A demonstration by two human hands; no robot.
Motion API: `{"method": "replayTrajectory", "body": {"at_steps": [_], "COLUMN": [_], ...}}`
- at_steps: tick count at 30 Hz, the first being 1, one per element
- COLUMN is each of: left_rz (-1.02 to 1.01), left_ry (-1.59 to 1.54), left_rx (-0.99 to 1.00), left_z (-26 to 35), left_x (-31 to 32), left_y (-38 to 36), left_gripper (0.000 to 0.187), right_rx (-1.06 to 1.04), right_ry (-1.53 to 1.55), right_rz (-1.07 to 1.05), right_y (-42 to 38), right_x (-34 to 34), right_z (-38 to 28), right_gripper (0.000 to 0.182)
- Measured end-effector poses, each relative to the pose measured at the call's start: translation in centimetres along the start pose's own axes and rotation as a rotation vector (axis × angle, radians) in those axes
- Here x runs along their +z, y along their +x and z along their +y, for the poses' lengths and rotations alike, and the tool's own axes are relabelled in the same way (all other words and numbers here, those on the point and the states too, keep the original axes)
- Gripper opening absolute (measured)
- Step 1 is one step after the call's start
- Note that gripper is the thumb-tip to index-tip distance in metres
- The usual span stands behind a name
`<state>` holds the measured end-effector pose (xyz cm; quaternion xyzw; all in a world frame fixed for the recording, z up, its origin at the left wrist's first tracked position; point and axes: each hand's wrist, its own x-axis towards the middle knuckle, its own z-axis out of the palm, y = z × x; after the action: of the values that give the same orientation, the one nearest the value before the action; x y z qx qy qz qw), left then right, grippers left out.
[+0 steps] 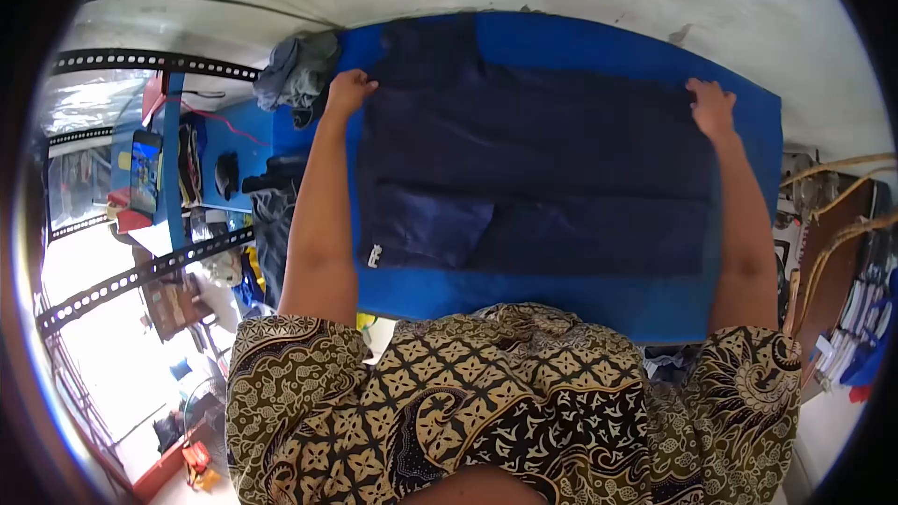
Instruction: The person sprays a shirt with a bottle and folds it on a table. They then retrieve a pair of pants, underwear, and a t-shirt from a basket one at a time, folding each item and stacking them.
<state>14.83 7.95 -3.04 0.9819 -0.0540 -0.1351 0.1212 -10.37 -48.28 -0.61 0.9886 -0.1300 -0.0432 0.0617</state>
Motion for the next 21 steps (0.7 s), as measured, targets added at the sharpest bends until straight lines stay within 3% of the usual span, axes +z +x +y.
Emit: {"method": "replayTrajectory", "body": {"at_steps": [2,4,6,8,10,12,14,15,17,19,20,21], "left_rz": [0.035,0.056,0.23,0.228,0.101,-0.077,-0.097,-0.013,0.184,0.345,0.442,0.539], "left_ry": [-0.387,-0.426,-0.51,-0.522,-0.534,-0.382,-0.272,-0.156,-0.088,-0.091,-0.006,0.08], "left_rx": [0.211,0.174,0.356,0.376,0.31,0.299,0.217,0.135,0.272,0.47,0.482,0.493], "left_z": [-2.6,-2.3,-3.4,-5.2,-6.7,-8.1,-6.9,-5.3,-2.8,-0.2,0.8,1.6], "left_x": [-0.6,-3.5,-4.5,-3.8,-2.7,-1.5,-0.8,-0.4,1.8,4.2,5.5,6.7], "left_y": [0.3,-3.9,-7.3,-10.5,-13.6,-15.8,-17.6,-18.1,-17.3,-16.3,-16.0,-15.8], "left_gripper": [0.025,0.023,0.023,0.025,0.024,0.02,0.022,0.025,0.025,0.027,0.028,0.03], "right_rx": [0.009,0.035,0.009,-0.023,-0.036,0.017,-0.02,-0.059,-0.058,-0.169,-0.264,-0.254], "right_ry": [0.082,0.254,0.399,0.405,0.364,0.2,0.214,0.226,0.414,0.792,0.806,0.907], "right_rz": [-0.025,0.033,0.095,0.106,0.105,-0.066,-0.026,-0.002,-0.1,-0.04,0.037,-0.047], "right_y": [-0.8,-3.7,-7.6,-11.2,-13.7,-15.2,-15.2,-15.0,-12.6,-10.6,-9.6,-9.1], "right_x": [-2.1,-4.4,-5.6,-5.8,-4.7,-3.8,-3.5,-3.5,-3.5,-1.8,-0.5,-1.3], "right_z": [1.3,1.9,2.0,1.4,0.8,-0.2,-2.7,-4.4,-8.6,-13.3,-16.1,-19.4], "right_gripper": [0.023,0.019,0.018,0.018,0.018,0.02,0.02,0.019,0.02,0.022,0.026,0.025]}}
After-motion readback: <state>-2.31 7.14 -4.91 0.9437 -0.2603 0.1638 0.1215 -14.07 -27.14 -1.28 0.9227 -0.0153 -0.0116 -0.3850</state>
